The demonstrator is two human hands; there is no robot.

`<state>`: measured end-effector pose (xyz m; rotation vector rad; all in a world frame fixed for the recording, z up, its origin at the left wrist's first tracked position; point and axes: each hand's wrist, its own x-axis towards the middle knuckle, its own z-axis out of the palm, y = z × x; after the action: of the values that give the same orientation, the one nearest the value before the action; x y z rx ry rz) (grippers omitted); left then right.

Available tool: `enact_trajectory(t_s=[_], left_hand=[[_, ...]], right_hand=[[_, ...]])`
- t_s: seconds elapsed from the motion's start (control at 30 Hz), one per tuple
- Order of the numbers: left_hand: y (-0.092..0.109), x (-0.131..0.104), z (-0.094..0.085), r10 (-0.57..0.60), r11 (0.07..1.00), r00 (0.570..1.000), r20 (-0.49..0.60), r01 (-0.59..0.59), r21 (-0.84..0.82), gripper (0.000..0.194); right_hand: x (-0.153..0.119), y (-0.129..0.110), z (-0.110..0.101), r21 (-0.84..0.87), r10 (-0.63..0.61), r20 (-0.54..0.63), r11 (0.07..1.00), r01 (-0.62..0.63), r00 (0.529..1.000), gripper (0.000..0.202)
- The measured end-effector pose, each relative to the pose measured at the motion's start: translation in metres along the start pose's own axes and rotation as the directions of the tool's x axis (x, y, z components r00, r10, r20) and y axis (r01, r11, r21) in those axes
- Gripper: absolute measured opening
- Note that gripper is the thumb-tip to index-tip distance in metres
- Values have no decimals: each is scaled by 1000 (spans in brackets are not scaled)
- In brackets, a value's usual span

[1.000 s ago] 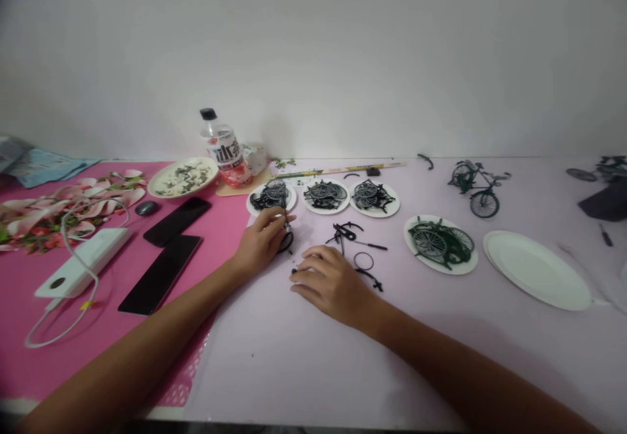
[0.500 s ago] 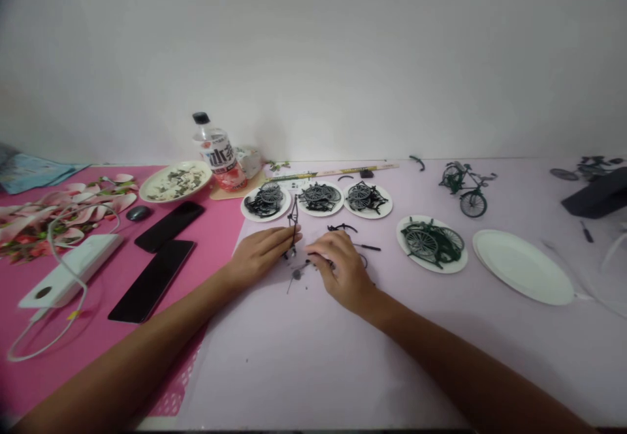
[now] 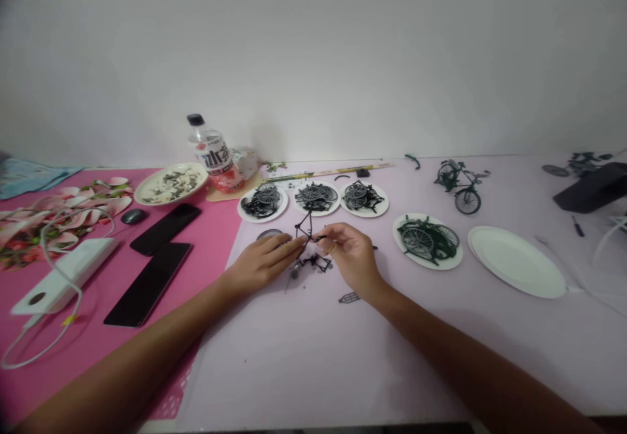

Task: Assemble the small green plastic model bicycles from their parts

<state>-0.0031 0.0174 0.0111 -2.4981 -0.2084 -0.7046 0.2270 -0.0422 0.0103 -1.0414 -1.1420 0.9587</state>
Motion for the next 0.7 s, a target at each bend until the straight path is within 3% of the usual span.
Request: enact_trajectory(t_s=[0.7], left_hand=[[1, 0, 3, -9, 998, 999, 41, 12, -67, 22]], right_hand=[[-1, 7, -4, -79, -81, 165, 992, 95, 983, 32]])
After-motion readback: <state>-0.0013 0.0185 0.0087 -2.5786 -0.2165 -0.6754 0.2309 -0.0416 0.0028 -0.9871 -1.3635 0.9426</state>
